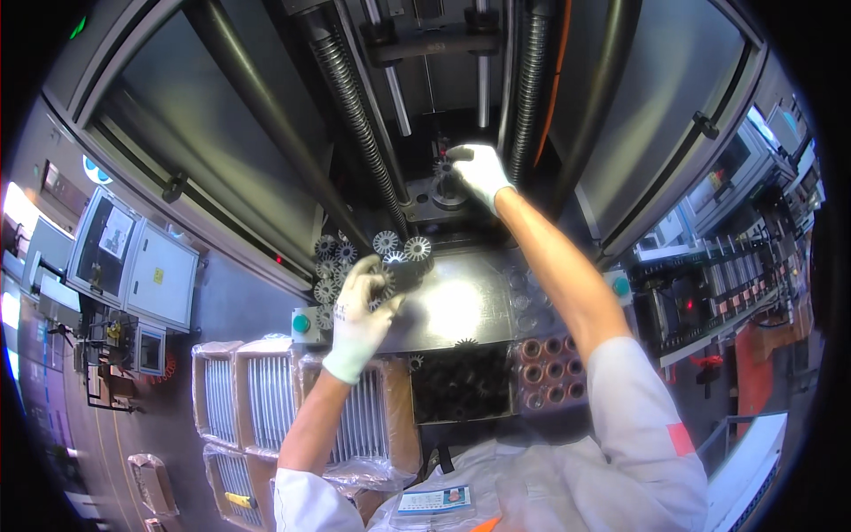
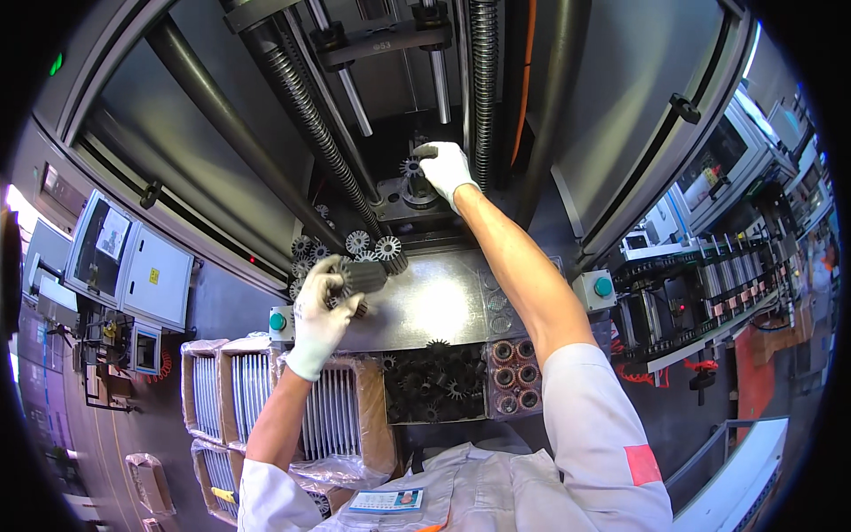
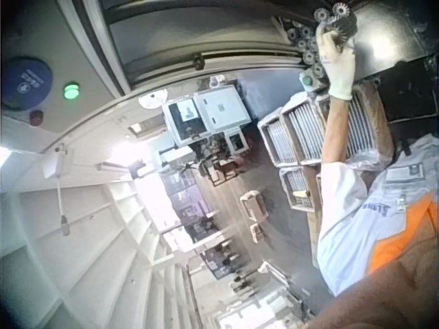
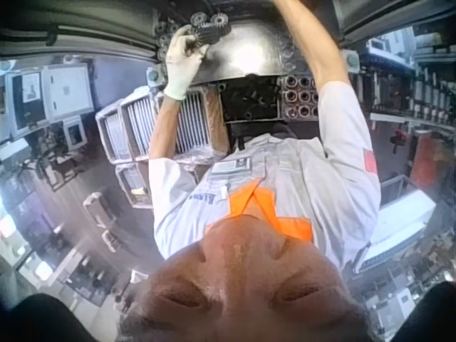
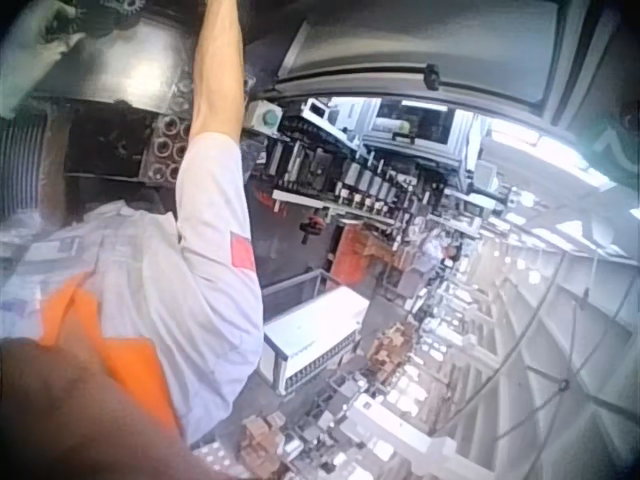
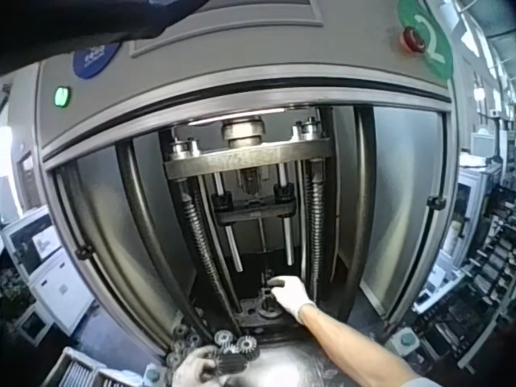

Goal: The person assembles motor rotors by inserting metal shafts, cores, and end rings into a press machine to press them together. The person then unloads assembled rotors from a conveyor line into a storage rack and replenishes component parts from cardboard boxes.

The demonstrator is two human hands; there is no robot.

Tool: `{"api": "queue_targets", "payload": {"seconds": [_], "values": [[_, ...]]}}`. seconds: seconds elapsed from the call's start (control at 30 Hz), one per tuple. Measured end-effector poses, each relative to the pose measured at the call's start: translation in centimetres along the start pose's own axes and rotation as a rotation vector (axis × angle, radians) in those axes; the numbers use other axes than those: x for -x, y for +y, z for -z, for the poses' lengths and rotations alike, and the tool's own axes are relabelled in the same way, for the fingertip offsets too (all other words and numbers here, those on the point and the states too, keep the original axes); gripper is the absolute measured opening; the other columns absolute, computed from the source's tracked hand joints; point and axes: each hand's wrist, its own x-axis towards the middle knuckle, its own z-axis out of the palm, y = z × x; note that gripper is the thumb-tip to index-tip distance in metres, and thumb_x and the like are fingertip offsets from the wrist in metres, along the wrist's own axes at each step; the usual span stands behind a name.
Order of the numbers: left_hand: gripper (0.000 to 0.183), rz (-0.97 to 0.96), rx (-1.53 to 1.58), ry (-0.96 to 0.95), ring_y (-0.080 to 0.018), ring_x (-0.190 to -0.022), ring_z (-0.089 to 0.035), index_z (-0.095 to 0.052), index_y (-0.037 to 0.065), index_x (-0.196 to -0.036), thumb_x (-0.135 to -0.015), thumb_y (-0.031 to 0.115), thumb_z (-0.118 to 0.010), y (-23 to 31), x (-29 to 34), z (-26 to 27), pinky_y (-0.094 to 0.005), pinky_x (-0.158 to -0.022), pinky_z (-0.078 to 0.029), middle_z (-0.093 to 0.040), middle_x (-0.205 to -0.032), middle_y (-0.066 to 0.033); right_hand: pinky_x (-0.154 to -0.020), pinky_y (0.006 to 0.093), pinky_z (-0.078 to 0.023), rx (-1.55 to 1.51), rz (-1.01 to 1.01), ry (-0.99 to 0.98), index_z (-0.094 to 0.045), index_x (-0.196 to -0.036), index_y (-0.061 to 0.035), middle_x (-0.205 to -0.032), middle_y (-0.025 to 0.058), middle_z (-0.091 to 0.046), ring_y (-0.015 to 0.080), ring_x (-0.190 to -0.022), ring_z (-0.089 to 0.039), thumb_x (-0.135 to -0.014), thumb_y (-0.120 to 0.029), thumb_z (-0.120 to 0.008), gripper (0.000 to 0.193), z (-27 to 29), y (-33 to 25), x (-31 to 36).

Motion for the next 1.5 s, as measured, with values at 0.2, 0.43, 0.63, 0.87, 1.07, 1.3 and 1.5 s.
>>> {"api": "queue_targets", "payload": {"seconds": [0.2,0.43,0.63,0.87,1.07,1.3,1.5], "values": [[0.030,0.052,0.096,0.078,-0.0118,-0.093,-0.062,-0.058,-0.001,-0.098,-0.076,-0.003,-0.079,-1.4,-6.3,-2.4,-0.0263,-0.082,-0.053,-0.061,-0.130,-0.0136,-0.087,0.0309,-0.054,0.121,0.022,0.142,-0.076,-0.103,-0.0076,-0.098,0.0113,-0.075,0.0202,-0.094,-0.071,-0.078,-0.002,-0.057,0.032,-0.5,-0.7,1.2],[0.026,-0.083,0.022,0.153,-0.0153,-0.086,-0.062,-0.060,-0.002,-0.092,-0.075,-0.001,-0.079,-0.1,-13.6,-5.9,-0.0296,-0.079,-0.052,-0.065,-0.118,-0.0141,-0.088,0.0386,-0.053,-0.006,-0.147,0.127,-0.067,-0.119,-0.0059,-0.103,0.0194,-0.072,0.0301,-0.097,-0.069,-0.087,-0.017,-0.059,0.035,0.2,0.7,4.1],[0.033,-0.271,-0.110,0.011,-0.0353,-0.108,-0.062,-0.057,0.001,-0.095,-0.073,0.005,-0.080,0.0,-18.0,-7.9,-0.0396,-0.091,-0.051,-0.061,-0.120,-0.0183,-0.094,0.0459,-0.049,0.518,0.093,-0.684,-0.055,-0.132,-0.0142,-0.116,0.0235,-0.059,0.0399,-0.107,-0.060,-0.090,-0.034,-0.059,0.047,3.1,2.9,17.6],[0.031,-0.203,-0.227,-0.192,-0.0344,-0.087,-0.068,-0.064,0.001,-0.094,-0.072,0.013,-0.081,1.0,-22.3,-8.6,-0.0407,-0.079,-0.052,-0.068,-0.089,-0.0191,-0.092,0.0439,-0.051,0.612,0.402,-1.043,-0.062,-0.129,-0.0158,-0.120,0.0200,-0.061,0.0364,-0.106,-0.064,-0.083,-0.026,-0.070,0.048,1.6,5.1,24.3],[0.031,-0.107,-0.418,-0.213,-0.0336,-0.097,-0.067,-0.072,0.007,-0.100,-0.072,0.019,-0.081,-5.0,-18.7,-12.2,-0.0428,-0.088,-0.053,-0.070,-0.097,-0.0160,-0.087,0.0425,-0.054,0.630,0.524,-1.026,-0.071,-0.102,-0.0130,-0.097,0.0139,-0.071,0.0326,-0.098,-0.068,-0.084,-0.010,-0.056,0.024,0.5,5.3,25.1],[0.038,-0.289,-0.610,-0.249,-0.0347,-0.094,-0.067,-0.064,0.011,-0.120,-0.089,0.032,-0.069,1.2,-11.9,-4.0,-0.0431,-0.081,-0.053,-0.069,-0.105,-0.0153,-0.078,0.0436,-0.054,0.696,0.554,-0.921,-0.067,-0.115,-0.0101,-0.093,0.0132,-0.070,0.0330,-0.090,-0.068,-0.082,-0.003,-0.055,0.036,3.0,4.8,24.5],[0.028,0.765,-0.594,-0.689,-0.0290,-0.090,-0.072,-0.075,0.010,-0.105,-0.084,0.029,-0.071,-6.6,10.4,8.4,-0.0380,-0.086,-0.055,-0.074,-0.096,-0.0154,-0.077,0.0430,-0.054,0.557,0.515,-0.871,-0.065,-0.117,-0.0098,-0.098,0.0149,-0.067,0.0331,-0.088,-0.067,-0.083,-0.003,-0.057,0.036,4.1,2.7,23.4]]}}
